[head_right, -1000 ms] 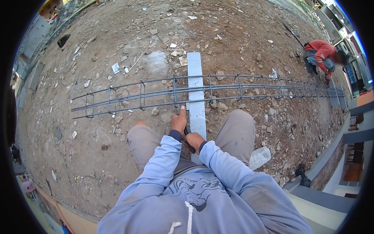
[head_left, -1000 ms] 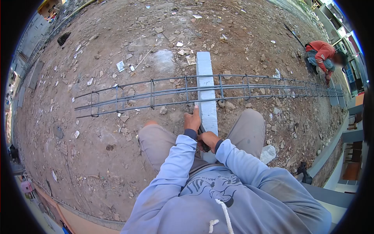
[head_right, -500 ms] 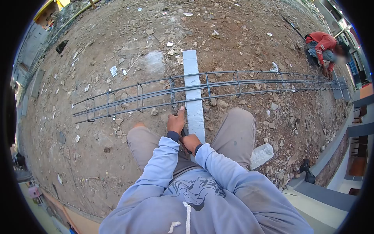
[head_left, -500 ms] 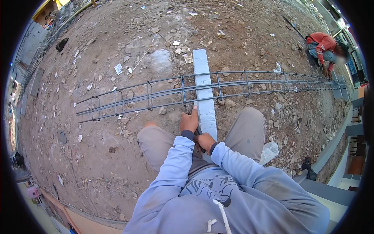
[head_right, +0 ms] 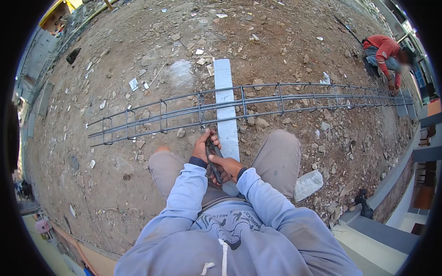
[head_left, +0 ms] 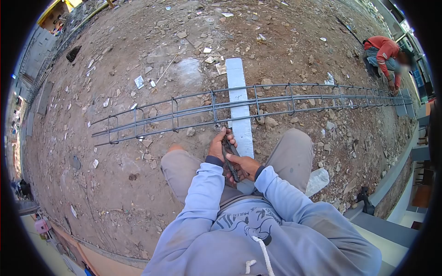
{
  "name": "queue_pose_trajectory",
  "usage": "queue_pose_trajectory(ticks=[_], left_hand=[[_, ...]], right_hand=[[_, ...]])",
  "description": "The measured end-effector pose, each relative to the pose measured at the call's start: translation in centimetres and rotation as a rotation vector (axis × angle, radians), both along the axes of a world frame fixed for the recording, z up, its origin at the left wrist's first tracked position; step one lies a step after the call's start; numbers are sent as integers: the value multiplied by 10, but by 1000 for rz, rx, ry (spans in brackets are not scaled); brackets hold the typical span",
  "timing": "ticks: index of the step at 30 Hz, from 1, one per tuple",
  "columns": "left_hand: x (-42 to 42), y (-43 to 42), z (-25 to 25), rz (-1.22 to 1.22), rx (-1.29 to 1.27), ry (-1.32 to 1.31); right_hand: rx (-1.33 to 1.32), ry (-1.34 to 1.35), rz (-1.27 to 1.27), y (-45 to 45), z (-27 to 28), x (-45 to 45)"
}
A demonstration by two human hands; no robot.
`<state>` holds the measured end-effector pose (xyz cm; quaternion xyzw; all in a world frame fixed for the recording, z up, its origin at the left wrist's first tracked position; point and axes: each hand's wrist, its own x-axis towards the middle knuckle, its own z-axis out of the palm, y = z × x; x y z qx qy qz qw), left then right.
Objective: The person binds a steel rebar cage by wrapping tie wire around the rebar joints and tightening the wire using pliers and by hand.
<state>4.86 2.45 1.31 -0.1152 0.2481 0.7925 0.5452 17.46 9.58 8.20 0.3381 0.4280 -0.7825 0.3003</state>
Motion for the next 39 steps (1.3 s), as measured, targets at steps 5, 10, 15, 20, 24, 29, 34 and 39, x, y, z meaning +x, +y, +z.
queue_pose_trajectory(ticks=[5, 10, 15, 20, 24, 29, 34, 39], left_hand=[[5, 19, 20, 37, -485, 132], [12, 40, 22, 143, -741, 187], [14, 46, 20, 178, -775, 183], [8, 38, 14, 71, -691, 130], [13, 18, 7, 61, -448, 137], [14, 0, 6, 75, -349, 123], [10, -2, -5, 63, 8, -68], [9, -1, -5, 31, 67, -111]], right_hand=[[1261, 75, 276, -16, 39, 9], [1285, 31, 411, -5, 32, 7], [1315, -91, 406, -9, 36, -3], [1249, -58, 397, 0, 13, -2], [1059, -56, 337, 5, 12, -1], [423, -131, 25, -5, 11, -2], [-237, -36, -261, -6, -4, 7], [-396, 16, -288, -11, -13, 8]])
